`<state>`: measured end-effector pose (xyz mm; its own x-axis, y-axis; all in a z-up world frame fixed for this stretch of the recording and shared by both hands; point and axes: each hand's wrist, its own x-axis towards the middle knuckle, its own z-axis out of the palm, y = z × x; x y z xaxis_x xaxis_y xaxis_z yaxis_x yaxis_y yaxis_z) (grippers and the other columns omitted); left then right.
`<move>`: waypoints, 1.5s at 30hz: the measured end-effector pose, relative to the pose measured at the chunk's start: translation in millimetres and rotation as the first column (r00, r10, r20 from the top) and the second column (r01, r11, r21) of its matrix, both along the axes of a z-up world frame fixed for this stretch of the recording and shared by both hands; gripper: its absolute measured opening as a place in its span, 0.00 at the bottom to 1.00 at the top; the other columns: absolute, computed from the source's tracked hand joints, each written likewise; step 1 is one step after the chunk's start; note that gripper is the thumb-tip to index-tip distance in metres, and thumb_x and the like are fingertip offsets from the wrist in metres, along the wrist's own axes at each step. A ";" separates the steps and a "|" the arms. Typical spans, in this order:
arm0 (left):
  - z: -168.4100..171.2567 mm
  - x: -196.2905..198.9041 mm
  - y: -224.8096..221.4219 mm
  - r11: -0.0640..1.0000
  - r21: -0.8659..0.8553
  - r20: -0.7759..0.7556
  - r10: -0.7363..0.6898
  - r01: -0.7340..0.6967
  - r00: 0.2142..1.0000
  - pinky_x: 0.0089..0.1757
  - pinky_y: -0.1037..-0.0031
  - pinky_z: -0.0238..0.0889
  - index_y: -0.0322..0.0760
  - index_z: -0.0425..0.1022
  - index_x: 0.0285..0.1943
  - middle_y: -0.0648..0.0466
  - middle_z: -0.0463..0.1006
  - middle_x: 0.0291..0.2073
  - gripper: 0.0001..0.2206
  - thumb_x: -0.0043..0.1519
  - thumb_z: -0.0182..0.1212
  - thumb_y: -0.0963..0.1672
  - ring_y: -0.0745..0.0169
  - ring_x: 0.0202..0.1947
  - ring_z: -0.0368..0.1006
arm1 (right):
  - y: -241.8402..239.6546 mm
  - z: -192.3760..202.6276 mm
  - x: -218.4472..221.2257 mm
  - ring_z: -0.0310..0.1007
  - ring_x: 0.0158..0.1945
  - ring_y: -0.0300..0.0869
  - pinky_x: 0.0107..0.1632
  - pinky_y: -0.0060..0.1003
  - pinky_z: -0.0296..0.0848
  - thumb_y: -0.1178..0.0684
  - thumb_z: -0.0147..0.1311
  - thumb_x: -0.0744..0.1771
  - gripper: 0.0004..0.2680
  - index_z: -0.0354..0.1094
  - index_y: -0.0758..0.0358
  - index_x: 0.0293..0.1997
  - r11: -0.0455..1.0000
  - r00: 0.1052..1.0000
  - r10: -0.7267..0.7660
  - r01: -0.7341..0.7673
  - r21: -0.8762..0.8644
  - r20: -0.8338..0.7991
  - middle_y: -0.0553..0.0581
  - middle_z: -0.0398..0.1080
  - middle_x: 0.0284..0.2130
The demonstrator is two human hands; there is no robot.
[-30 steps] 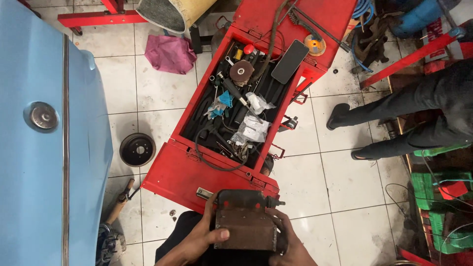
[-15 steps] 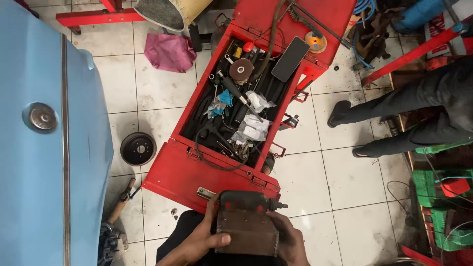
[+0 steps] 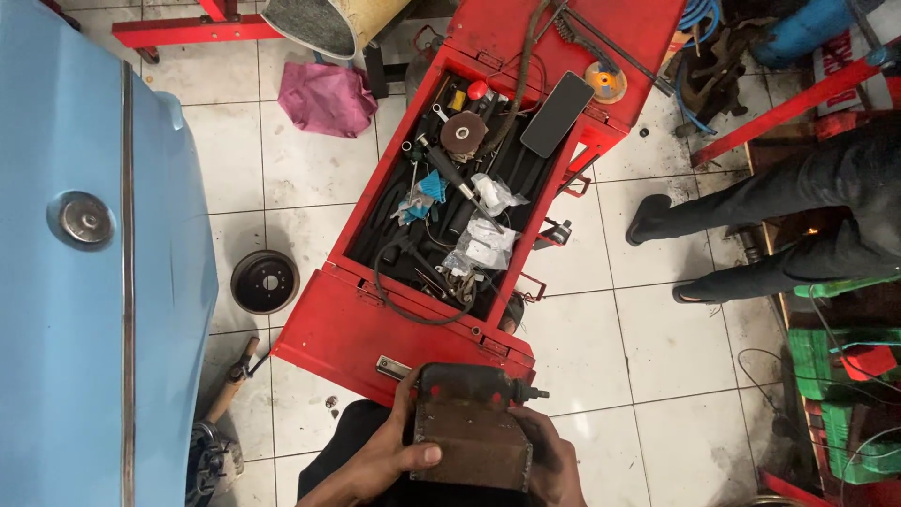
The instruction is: The person holds a rusty metal automotive component, turning it over in their hands while standing next to a red tool cart. They carry it across the workshop, then use a small hand tool to scrape at its surface before placing it on a cluttered workbench.
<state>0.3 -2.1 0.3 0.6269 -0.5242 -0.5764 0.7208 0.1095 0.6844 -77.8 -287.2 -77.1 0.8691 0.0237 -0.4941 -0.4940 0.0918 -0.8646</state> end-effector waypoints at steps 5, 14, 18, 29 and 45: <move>-2.4 -2.1 2.0 1.000 0.019 0.007 -0.024 0.024 1.000 0.70 0.59 0.41 0.43 0.24 0.80 0.41 0.48 0.78 0.66 0.40 0.74 0.60 0.44 0.79 0.44 | 0.5 2.3 1.7 0.77 0.56 0.46 0.57 0.39 0.74 0.67 0.70 0.57 0.26 0.65 0.67 0.60 0.977 0.999 0.050 -0.052 -0.205 -0.013 0.67 0.78 0.53; -2.3 -3.7 3.5 0.992 0.087 -0.031 -0.089 0.091 0.996 0.69 0.56 0.42 0.45 0.20 0.80 0.40 0.46 0.77 0.68 0.38 0.72 0.62 0.43 0.78 0.42 | -0.6 -1.4 -1.1 0.77 0.56 0.46 0.56 0.38 0.75 0.67 0.68 0.58 0.25 0.64 0.67 0.61 0.996 0.999 0.012 -0.009 -0.093 0.029 0.70 0.77 0.53; -0.3 -3.3 2.9 0.990 0.106 0.014 -0.099 0.097 0.995 0.69 0.56 0.41 0.44 0.21 0.80 0.39 0.46 0.77 0.67 0.40 0.70 0.62 0.42 0.78 0.42 | -7.1 -16.1 -7.1 0.76 0.58 0.45 0.57 0.37 0.74 0.68 0.68 0.58 0.26 0.64 0.67 0.62 0.991 0.994 0.046 -0.034 -0.132 0.095 0.69 0.77 0.53; 9.8 -1.9 2.5 0.999 0.027 0.070 -0.048 0.046 0.996 0.69 0.60 0.40 0.44 0.25 0.81 0.44 0.46 0.79 0.64 0.43 0.71 0.60 0.47 0.79 0.42 | 6.4 19.1 5.1 0.80 0.53 0.41 0.52 0.34 0.77 0.64 0.69 0.59 0.25 0.65 0.60 0.62 0.962 0.993 0.090 -0.068 -0.266 0.070 0.63 0.82 0.48; -1.9 -3.2 1.2 1.000 0.001 -0.063 0.011 -0.011 0.998 0.68 0.57 0.45 0.47 0.25 0.80 0.41 0.48 0.76 0.66 0.38 0.75 0.59 0.44 0.77 0.45 | 0.2 -0.9 2.2 0.77 0.55 0.44 0.56 0.37 0.74 0.67 0.71 0.57 0.28 0.65 0.65 0.62 0.987 0.997 0.048 -0.037 -0.159 0.065 0.66 0.78 0.52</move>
